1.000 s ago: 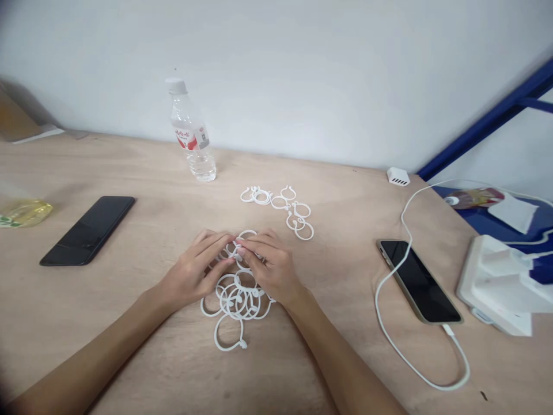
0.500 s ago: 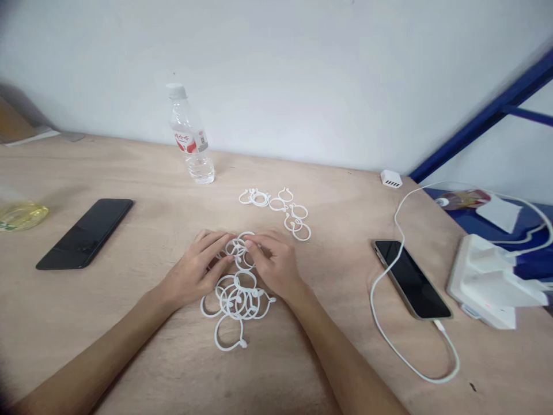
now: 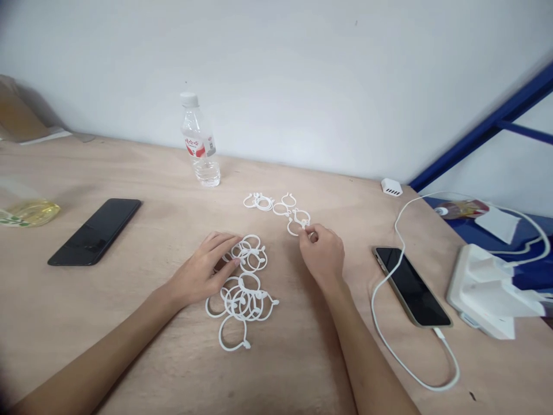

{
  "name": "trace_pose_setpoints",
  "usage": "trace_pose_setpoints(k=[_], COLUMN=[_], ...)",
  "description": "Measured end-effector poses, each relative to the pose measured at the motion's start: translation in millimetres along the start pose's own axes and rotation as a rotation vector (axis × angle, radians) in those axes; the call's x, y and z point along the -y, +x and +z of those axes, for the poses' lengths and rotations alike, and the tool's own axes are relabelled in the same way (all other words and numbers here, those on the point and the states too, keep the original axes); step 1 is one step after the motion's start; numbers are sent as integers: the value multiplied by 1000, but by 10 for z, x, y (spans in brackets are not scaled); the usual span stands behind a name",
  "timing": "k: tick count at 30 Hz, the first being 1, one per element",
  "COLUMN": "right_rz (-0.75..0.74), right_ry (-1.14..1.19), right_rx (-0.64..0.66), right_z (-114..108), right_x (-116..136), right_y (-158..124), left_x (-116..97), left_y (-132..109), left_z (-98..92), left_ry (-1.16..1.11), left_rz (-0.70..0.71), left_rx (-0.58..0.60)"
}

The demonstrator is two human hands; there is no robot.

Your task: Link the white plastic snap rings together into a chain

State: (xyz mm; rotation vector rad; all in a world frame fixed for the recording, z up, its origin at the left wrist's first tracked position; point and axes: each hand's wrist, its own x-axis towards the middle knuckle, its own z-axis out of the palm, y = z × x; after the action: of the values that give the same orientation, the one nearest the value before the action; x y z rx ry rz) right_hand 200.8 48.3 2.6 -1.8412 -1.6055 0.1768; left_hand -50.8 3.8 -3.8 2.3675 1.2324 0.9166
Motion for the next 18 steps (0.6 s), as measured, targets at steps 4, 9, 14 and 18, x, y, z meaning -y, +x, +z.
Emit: trace_pose_setpoints(k=[4,9,14,18], right_rz=[72,-34,-164,-164], right_ry=[464,815,887,926], right_rx=[7,306,470,512], right_z=[84,115,89,82], right_x=[246,562,675,718], right_y=[-159,-438,-598,-641], left_x=[-28,-54,-28,-23], left_y=[11,1,-32,-31], left_z=[-9,-36,-29,-20], left_ry=[-17,-76,-148,-263], left_rz=[29,3,27,88], left_rx=[-7,-55,-98,-184])
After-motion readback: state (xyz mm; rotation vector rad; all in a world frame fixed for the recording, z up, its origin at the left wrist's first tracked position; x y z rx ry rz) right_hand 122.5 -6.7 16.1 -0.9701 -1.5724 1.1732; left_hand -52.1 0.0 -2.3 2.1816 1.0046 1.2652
